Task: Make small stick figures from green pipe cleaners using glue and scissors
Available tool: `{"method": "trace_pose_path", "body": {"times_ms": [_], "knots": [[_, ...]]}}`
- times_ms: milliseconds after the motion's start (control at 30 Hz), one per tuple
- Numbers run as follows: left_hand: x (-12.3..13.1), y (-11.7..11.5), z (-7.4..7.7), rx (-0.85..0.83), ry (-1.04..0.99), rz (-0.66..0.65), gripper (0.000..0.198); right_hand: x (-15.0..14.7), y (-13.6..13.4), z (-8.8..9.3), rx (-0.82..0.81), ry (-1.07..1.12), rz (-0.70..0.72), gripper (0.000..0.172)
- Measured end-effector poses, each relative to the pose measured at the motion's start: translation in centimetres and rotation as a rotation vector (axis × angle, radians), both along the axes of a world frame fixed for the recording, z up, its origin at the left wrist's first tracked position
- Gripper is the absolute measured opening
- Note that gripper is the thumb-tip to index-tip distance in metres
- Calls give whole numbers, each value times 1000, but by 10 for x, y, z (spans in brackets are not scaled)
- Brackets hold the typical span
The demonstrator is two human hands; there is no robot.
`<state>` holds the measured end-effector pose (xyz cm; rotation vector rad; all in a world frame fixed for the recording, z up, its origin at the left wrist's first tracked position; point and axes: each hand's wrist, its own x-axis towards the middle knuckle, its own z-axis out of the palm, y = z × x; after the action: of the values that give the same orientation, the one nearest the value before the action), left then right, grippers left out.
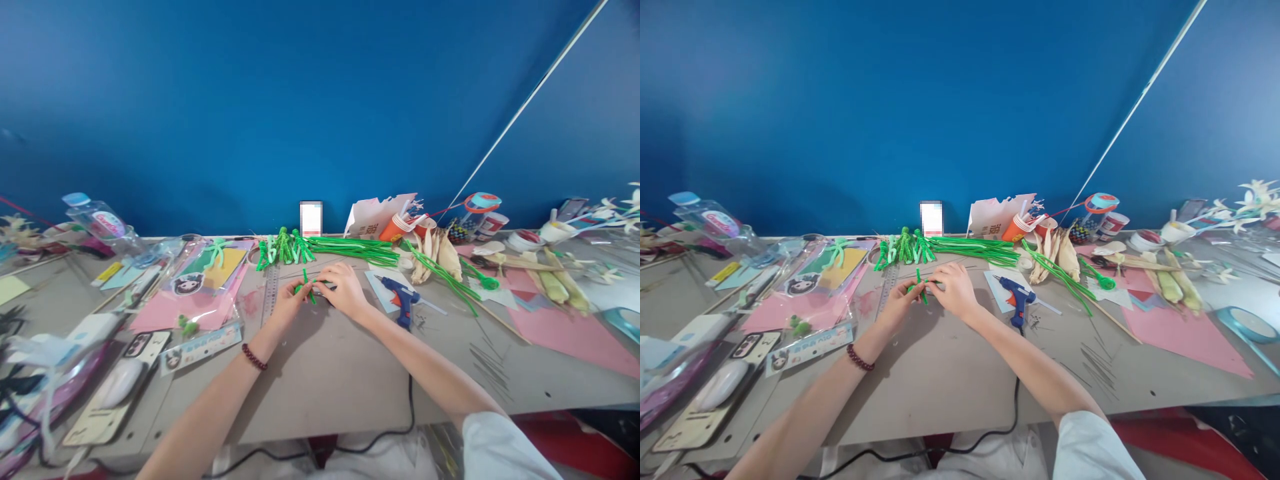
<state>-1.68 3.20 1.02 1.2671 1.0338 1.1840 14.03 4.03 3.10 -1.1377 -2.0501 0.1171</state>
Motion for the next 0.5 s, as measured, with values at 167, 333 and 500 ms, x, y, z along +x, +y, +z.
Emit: {"method": "trace_pose_path", "body": {"times_ms": [167,333,500], "knots": [[1,-3,4,147,169,4,27,4,5,5,-268,206,53,6],[3,-5,4,272,301,7,21,14,8,12,-567,259,54,9],[5,-6,6,140,192,15,20,19,9,19,-658,281,84,15]]}}
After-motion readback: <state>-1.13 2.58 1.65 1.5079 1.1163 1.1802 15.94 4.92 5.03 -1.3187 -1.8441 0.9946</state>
